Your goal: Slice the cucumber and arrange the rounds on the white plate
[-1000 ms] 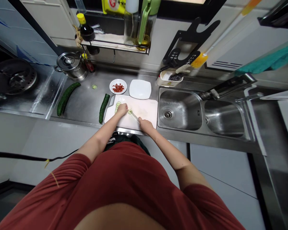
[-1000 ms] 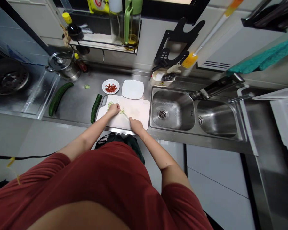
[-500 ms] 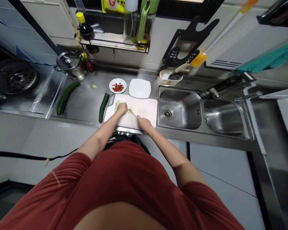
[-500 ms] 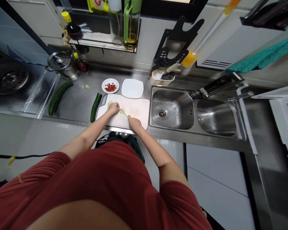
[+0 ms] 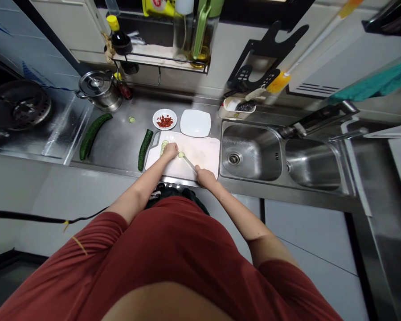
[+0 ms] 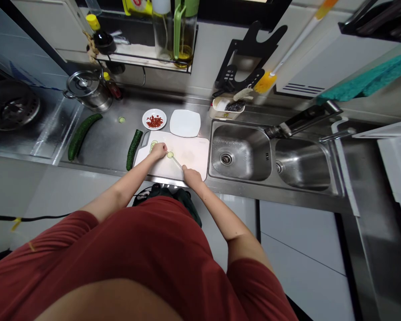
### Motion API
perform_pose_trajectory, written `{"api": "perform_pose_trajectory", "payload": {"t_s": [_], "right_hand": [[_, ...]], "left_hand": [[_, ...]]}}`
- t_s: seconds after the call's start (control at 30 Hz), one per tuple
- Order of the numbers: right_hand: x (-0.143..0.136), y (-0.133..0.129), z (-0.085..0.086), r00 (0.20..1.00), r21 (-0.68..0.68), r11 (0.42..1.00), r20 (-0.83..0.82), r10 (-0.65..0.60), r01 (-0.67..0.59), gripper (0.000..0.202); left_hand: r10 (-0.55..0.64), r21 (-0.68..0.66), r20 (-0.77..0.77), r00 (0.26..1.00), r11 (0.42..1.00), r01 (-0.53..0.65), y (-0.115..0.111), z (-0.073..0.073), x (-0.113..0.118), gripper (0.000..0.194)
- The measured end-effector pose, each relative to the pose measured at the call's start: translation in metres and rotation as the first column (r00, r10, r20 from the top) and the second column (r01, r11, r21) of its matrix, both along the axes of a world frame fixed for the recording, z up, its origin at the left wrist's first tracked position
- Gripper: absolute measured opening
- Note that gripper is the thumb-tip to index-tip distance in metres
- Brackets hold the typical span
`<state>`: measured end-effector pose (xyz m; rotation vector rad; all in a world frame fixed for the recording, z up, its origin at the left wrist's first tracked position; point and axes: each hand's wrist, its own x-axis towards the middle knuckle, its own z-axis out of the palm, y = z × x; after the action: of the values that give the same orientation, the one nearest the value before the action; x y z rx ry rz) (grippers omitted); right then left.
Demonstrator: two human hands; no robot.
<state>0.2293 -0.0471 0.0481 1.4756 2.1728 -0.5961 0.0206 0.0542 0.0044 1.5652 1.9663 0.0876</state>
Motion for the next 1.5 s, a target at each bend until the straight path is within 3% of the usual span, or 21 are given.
{"api": "perform_pose_trajectory", "payload": {"t_s": [0.73,1.23,1.5], "right_hand": [[-0.017,0.015,0.002,0.999,0.033,0.999,-0.039,0.025,-0.023,0.036],[0.003,-0.003,-0.003,1.000,-0.015,1.000,0.010,-0.016,0.016,0.040],[0.001,0.001,-0.007,1.000,0.011,1.000,-0.021,0.003,-0.003,0.039]], "left_hand": [[-0.014,0.006,-0.025,1.000,1.000,0.014,0.001,-0.001,0.000,0.012],[0.002,0.000,0.006,1.000,1.000,-0.002,-0.001,0.004,-0.001,0.012],[-0.003,0.001,0.009,1.000,1.000,0.003,0.000,0.003,-0.001,0.011]]}}
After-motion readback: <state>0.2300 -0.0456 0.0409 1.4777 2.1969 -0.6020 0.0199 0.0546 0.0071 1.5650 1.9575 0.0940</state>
